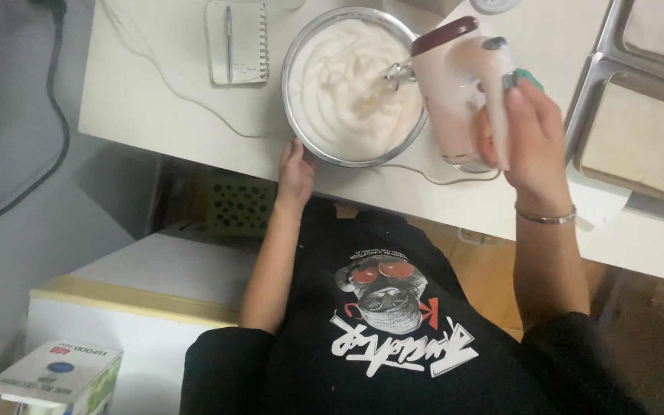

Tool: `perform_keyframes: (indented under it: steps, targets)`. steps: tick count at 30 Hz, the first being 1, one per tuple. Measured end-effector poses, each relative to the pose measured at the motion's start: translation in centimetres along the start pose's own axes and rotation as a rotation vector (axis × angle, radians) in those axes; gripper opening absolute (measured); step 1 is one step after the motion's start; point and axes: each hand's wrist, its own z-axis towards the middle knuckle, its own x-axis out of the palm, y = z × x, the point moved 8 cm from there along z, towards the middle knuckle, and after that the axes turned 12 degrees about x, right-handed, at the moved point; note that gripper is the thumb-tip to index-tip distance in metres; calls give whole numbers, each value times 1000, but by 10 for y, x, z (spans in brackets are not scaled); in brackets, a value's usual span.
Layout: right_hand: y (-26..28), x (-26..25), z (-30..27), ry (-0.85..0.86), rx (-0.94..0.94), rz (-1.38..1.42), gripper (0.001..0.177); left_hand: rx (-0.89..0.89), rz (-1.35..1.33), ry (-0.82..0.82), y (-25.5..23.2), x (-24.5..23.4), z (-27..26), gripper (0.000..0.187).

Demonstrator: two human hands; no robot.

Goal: Beating ingredients in a bowl using a hand mixer.

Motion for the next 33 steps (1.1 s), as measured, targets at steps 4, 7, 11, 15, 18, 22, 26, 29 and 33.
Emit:
perform_keyframes:
  steps: [4,7,11,15,18,22,26,29,33]
  targets:
    - [-25,1,13,-14,74,-1,35,31,-28,15,9,-11,7,37]
    - [-25,1,10,-18,98,20,35,18,-30,-11,8,-14,6,36]
    - [0,-1,-10,-34,29,23,36,21,-42,2,12,-14,7,37]
    - [21,-5,-35,-66,-52,-38,40,27,-49,2,3,-8,2,39]
    - [30,-7,-47,-72,-64,-13,42,24,-65,-9,10,-16,7,38]
    - [39,-6,-58,-94,-60,-60,45,30,-86,-21,8,-13,7,38]
    - [44,-9,-66,-91,-92,-83,46,28,-54,-12,0,-4,2,37]
    - [47,-10,-68,-92,-102,-94,45,29,-53,-1,3,-7,3,36]
    - [33,-12,-55,-83,-77,-101,40,28,-67,6,1,-4,3,34]
